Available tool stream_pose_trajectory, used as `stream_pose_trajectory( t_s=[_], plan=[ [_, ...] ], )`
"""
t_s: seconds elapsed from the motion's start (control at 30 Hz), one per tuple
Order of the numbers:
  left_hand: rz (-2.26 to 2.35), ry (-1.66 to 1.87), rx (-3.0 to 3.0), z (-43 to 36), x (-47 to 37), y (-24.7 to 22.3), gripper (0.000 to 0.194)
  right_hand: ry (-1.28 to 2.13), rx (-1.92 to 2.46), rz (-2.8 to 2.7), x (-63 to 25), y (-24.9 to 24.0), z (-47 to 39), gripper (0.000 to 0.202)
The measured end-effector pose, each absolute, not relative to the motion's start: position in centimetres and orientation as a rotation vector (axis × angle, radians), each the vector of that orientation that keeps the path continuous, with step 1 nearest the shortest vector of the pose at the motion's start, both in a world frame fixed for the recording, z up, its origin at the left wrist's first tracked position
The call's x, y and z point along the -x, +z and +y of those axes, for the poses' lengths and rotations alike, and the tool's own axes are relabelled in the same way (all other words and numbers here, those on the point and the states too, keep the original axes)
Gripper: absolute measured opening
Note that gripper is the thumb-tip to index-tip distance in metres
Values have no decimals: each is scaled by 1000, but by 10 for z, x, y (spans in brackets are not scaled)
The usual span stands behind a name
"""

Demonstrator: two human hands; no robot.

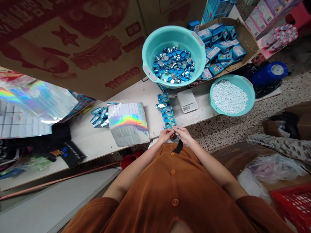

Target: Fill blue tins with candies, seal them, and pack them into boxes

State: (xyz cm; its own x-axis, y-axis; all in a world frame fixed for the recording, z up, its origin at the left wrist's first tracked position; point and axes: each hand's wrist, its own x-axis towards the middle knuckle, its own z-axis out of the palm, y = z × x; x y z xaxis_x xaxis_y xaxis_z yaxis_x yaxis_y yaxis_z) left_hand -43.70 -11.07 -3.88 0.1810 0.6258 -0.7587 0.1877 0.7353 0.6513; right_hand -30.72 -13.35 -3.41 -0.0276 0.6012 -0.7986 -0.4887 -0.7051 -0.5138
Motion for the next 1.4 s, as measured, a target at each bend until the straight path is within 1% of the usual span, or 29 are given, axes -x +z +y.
stream_pose_trajectory(
  t_s=[0.23, 0.33, 0.43, 0.57, 0.63, 0.8, 0.87, 1.03, 1.23, 1.33, 1.4],
  plan=[
    [1420, 372, -862, -112, 448, -38, 18, 1722, 1491, 20, 305, -47, -130, 36],
    [1505, 343, -1320, -103, 459, -39, 16, 1728, 1487, 65, 296, -51, -135, 40],
    [1441, 187, -1895, -90, 467, -48, 16, 1776, 1475, 0, 292, -55, -145, 47],
    [1342, 9, -2219, -81, 471, -65, 24, 1715, 1503, -168, 293, -58, -154, 52],
    [1296, -17, -2279, -81, 473, -71, 28, 1674, 1543, -213, 292, -58, -155, 49],
    [1168, -12, -2293, -86, 480, -72, 37, 1638, 1687, -283, 288, -57, -154, 27],
    [1143, -21, -2275, -88, 481, -71, 38, 1629, 1708, -315, 288, -57, -153, 22],
    [1121, -50, -2286, -86, 481, -73, 39, 1507, 1828, -520, 288, -65, -150, 21],
    [1084, -5, -2255, -82, 477, -71, 40, 1483, 1928, -871, 290, -71, -143, 14],
    [1120, 13, -2244, -83, 474, -69, 37, 1467, 1925, -1013, 294, -70, -137, 12],
    [1163, 74, -2225, -83, 471, -69, 31, 1476, 1920, -1016, 295, -70, -132, 12]
  ],
)
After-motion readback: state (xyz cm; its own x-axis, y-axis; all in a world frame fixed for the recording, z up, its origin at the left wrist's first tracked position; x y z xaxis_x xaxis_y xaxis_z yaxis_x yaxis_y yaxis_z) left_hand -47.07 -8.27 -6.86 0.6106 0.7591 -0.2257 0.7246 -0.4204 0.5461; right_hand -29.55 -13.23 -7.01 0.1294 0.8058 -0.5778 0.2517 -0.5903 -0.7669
